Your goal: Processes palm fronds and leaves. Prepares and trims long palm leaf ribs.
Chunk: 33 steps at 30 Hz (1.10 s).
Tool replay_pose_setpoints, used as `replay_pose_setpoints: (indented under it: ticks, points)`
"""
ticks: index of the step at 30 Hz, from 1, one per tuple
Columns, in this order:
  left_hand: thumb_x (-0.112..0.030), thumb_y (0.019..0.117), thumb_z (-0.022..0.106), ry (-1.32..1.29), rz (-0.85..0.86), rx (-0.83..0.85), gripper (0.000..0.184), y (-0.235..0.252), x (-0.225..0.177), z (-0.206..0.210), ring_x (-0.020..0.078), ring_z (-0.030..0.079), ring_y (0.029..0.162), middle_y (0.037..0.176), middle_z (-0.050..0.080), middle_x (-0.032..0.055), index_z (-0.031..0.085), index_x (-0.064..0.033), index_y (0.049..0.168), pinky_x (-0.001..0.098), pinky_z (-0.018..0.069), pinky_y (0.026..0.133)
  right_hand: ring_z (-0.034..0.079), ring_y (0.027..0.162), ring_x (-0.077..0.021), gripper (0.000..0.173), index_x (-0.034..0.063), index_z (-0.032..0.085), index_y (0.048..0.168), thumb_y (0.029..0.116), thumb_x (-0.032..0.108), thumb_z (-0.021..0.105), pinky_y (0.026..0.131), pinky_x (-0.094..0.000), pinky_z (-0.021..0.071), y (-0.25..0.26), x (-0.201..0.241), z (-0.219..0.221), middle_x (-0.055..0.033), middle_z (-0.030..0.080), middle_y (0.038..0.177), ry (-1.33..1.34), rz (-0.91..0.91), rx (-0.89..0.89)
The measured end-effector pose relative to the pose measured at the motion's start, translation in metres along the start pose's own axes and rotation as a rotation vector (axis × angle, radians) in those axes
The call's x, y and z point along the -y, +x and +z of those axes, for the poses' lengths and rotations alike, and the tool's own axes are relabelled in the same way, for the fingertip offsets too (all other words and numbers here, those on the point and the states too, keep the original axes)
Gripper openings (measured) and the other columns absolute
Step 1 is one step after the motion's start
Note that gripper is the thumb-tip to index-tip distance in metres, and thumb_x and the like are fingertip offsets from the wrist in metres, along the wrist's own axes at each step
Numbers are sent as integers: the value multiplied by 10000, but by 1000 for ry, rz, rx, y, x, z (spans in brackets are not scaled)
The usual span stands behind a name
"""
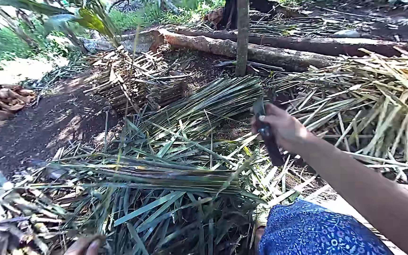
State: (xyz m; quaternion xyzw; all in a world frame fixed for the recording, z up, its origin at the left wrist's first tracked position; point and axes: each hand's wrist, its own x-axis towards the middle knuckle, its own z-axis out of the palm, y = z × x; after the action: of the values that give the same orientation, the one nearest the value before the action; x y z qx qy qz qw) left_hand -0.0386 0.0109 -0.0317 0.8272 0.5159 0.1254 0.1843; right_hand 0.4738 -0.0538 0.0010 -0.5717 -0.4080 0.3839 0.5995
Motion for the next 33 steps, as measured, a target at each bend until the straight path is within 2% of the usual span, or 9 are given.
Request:
replay_pose_setpoints:
  ticks: [2, 3, 5, 9, 13, 17, 23, 28, 33]
  points:
    - [-191, 1057, 505, -217, 182, -140, 341, 8, 5, 25, 152, 649, 746, 966, 714, 180, 689, 80, 1153, 351, 556, 706, 639, 647, -91, 287, 144, 501, 1278, 1051, 165, 327, 566, -243, 563, -15, -4, 33, 13, 637, 829, 3, 62, 276]
    - [-220, 1038, 538, -305, 162, -171, 332, 16, -17, 33, 69, 614, 685, 927, 716, 98, 691, 35, 1185, 278, 538, 645, 625, 627, -61, 284, 143, 514, 1266, 1052, 191, 333, 578, -223, 562, -24, -5, 49, 45, 624, 781, 12, 96, 406]
    - [-223, 991, 596, -487, 131, -161, 299, 32, -61, 45, 12, 552, 570, 800, 653, 2, 639, 3, 1183, 221, 499, 532, 583, 596, -10, 352, 160, 516, 1350, 1043, 233, 358, 592, -196, 544, -41, -6, 77, 107, 577, 726, 32, 155, 615]
    - [-168, 989, 614, -838, 206, -25, 77, 47, -117, 59, -49, 559, 528, 678, 593, -130, 565, -113, 1011, 134, 490, 488, 555, 601, 8, 497, 173, 384, 1521, 1043, 297, 442, 595, -166, 519, -62, -8, 105, 119, 535, 738, 138, 241, 787]
    - [-124, 1008, 583, -1055, 234, 104, 48, 43, -144, 66, -46, 566, 529, 678, 597, -134, 552, -146, 979, 127, 487, 478, 531, 576, 29, 518, 158, 378, 1536, 1053, 323, 467, 530, -131, 479, -69, -11, 115, 126, 536, 745, 159, 215, 844]
    - [-111, 1027, 555, -1199, 216, 177, 30, 39, -157, 65, -40, 554, 520, 693, 602, -124, 566, -136, 1039, 128, 476, 462, 511, 546, 39, 461, 145, 475, 1486, 1056, 310, 484, 491, -126, 451, -74, -10, 118, 127, 546, 725, 103, 162, 832]
    - [-99, 1040, 500, -1399, 82, 356, 71, 38, -165, 62, -42, 519, 487, 659, 595, -95, 543, -142, 1004, 108, 424, 435, 490, 533, 63, 461, 97, 529, 1450, 1041, 308, 520, 475, -110, 429, -82, -9, 115, 148, 548, 715, 61, 75, 708]
    - [-116, 1031, 559, -1412, 99, 374, 107, 33, -163, 61, -54, 523, 496, 662, 588, -108, 539, -175, 944, 98, 429, 441, 463, 515, 64, 428, 130, 574, 1413, 1038, 332, 531, 463, -107, 399, -74, -2, 98, 171, 497, 652, 98, 12, 524]
    - [-110, 1018, 565, -1286, 78, 408, 113, 34, -153, 56, -57, 515, 487, 658, 594, -116, 550, -193, 943, 97, 414, 432, 473, 500, 47, 376, 191, 609, 1387, 1036, 304, 536, 475, -103, 417, -63, 1, 75, 129, 513, 625, 157, -1, 356]
